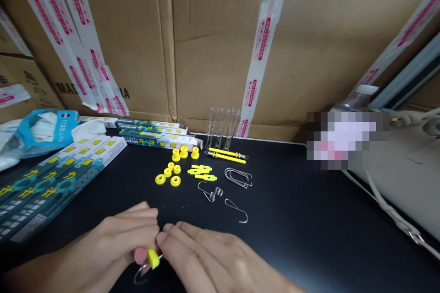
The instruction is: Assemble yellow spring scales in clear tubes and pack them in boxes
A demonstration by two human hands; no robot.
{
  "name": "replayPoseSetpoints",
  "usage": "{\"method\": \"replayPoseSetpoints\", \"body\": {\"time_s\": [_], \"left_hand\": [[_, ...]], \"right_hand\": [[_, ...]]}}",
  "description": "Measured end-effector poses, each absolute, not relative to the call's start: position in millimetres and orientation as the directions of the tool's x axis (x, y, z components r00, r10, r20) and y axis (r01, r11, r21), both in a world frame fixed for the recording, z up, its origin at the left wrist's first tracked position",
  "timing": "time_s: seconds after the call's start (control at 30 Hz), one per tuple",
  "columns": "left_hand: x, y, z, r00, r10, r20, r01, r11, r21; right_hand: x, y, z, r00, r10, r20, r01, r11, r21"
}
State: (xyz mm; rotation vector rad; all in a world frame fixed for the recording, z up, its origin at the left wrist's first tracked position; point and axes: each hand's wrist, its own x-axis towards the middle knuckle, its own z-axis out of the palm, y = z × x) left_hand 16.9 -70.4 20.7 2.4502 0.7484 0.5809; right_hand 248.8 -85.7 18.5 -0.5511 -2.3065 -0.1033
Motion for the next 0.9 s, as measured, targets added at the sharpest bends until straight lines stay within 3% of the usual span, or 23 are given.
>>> {"method": "replayPoseSetpoints", "body": {"time_s": [0.07, 0.17, 0.33, 0.9], "left_hand": [[16.7, -71.1, 21.8, 0.76, 0.6, 0.249, 0.391, -0.729, 0.562], [16.3, -71.6, 20.5, 0.759, 0.587, 0.283, 0.384, -0.754, 0.533], [16.8, -70.8, 16.5, 0.769, 0.552, 0.324, 0.376, -0.799, 0.468], [21.5, -67.8, 17.0, 0.821, 0.454, 0.345, 0.292, -0.854, 0.43]], "right_hand": [[245.5, -83.2, 7.5, -0.596, 0.261, 0.759, 0.435, 0.9, 0.032], [243.0, -80.3, 0.9, -0.655, 0.178, 0.734, 0.45, 0.872, 0.19], [239.4, -76.0, 5.3, -0.757, 0.135, 0.639, 0.393, 0.876, 0.281], [237.8, -80.8, -8.9, -0.743, 0.176, 0.646, 0.412, 0.881, 0.234]]}}
